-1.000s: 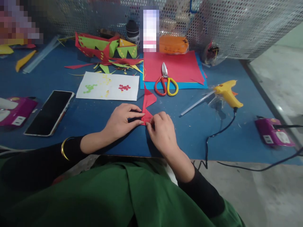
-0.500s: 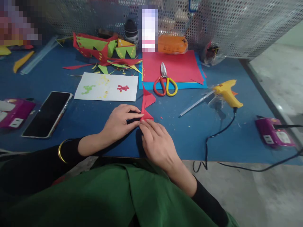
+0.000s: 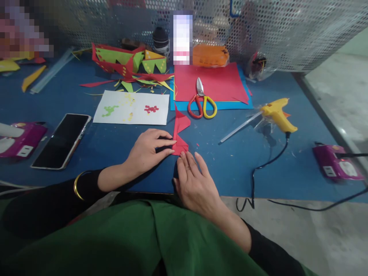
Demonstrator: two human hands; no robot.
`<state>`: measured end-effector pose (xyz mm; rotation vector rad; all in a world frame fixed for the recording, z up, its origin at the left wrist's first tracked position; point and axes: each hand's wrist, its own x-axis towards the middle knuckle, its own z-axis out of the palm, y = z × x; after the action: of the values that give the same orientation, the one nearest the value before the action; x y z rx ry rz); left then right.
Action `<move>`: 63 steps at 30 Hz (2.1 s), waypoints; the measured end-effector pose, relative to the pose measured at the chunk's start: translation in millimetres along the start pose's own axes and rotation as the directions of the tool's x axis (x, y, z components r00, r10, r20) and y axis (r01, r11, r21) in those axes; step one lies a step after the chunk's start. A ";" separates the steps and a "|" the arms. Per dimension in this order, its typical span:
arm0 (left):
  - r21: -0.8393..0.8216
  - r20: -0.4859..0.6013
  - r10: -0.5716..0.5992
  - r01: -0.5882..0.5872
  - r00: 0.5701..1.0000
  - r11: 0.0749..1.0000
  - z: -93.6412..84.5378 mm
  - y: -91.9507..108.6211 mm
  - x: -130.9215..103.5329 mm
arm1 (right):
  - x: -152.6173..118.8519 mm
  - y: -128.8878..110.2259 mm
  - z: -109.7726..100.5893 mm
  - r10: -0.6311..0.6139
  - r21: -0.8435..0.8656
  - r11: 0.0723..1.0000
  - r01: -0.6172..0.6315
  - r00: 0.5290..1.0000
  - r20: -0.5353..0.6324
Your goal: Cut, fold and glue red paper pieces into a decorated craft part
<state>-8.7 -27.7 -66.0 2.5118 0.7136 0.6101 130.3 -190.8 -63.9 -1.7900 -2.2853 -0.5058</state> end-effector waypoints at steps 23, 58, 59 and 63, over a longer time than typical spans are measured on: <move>-0.044 0.093 -0.045 0.050 0.995 0.998 -0.6 -6.9 2.6 | 17.3 -13.1 7.6 0.016 0.157 0.987 -0.027 0.997 0.069; 0.009 0.084 -0.073 0.072 0.994 0.997 -6.3 5.4 1.3 | 7.5 -23.0 1.5 0.142 0.091 0.986 -0.139 0.990 -0.024; 0.006 0.086 -0.080 0.080 0.993 0.997 -6.6 5.4 1.4 | 8.2 -23.2 2.7 0.143 0.100 0.985 -0.139 0.989 -0.035; -0.005 0.079 -0.098 0.099 0.992 0.995 -6.0 4.4 1.6 | 11.6 -24.1 8.0 0.130 0.085 0.988 -0.125 0.990 -0.050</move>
<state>-9.0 -28.3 -58.4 2.4611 0.7987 0.4753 104.6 -182.4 -70.6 -1.8442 -2.1065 -0.4287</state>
